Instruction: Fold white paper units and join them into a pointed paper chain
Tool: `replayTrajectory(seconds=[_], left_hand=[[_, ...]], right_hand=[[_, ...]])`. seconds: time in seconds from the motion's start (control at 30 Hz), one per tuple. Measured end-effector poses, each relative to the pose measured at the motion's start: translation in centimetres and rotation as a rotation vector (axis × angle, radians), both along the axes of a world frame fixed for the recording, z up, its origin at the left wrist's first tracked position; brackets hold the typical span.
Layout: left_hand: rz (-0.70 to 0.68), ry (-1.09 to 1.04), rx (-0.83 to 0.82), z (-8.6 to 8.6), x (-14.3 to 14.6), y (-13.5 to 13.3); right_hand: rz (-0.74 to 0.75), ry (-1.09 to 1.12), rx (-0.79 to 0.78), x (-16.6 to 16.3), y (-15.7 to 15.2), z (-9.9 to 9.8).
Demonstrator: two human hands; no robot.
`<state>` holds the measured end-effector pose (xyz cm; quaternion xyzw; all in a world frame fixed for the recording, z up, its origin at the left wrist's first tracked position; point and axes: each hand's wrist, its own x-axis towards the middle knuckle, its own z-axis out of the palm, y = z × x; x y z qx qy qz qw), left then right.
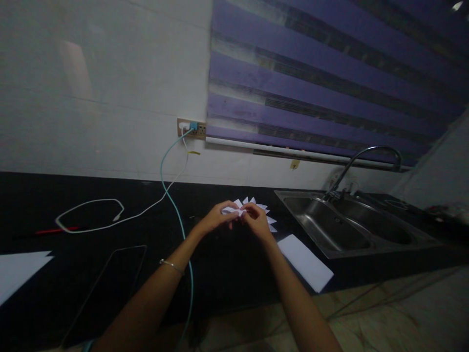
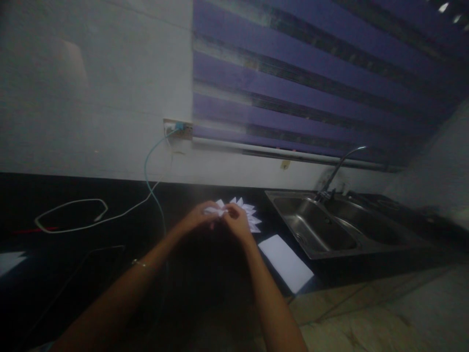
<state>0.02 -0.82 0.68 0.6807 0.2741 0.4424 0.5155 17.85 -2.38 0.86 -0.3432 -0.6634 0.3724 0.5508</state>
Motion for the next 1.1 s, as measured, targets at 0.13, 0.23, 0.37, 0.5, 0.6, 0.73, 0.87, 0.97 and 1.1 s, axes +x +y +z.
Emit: replayTrajectory(seconds=[0.13, 0.23, 0.37, 0.5, 0.6, 0.73, 0.87, 0.97, 1.1], left_hand=[[0.047, 0.034, 0.008, 0.3, -0.1, -0.2], [0.083, 0.060, 0.010, 0.2, -0.3, 0.0], [0.087, 0.040, -0.003, -0.1, -0.4, 0.3], [0.100, 0.033, -0.043, -0.3, -0.5, 0.5], [0.137, 0.034, -0.035, -0.4, -0.5, 0.8], [0.179, 0.036, 0.040, -0.5, -0.2, 1.2], [0.253, 0.003, 0.151, -0.2, -0.2, 1.2], [0.272, 0.012, 0.199, -0.2, -0.2, 1.2], [0.257, 0.016, 0.206, -0.3, -0.2, 1.2]], right_hand=[[0.014, -0.053, 0.037, 0.2, 0.1, -0.3], [0.003, -0.086, 0.053, 0.2, 0.0, -0.3], [0.002, -0.066, 0.038, 0.2, 0.0, -0.2], [0.004, -0.062, 0.045, 0.4, 0.2, -0.4], [-0.019, -0.086, 0.068, 0.5, 0.3, -0.6], [0.003, -0.093, 0.052, 0.6, 0.2, -0.5], [0.034, -0.100, -0.001, 0.5, -0.1, -0.3], [0.056, -0.081, -0.031, 0.5, 0.0, -0.3], [0.130, -0.028, -0.117, 0.7, 0.2, -0.4]])
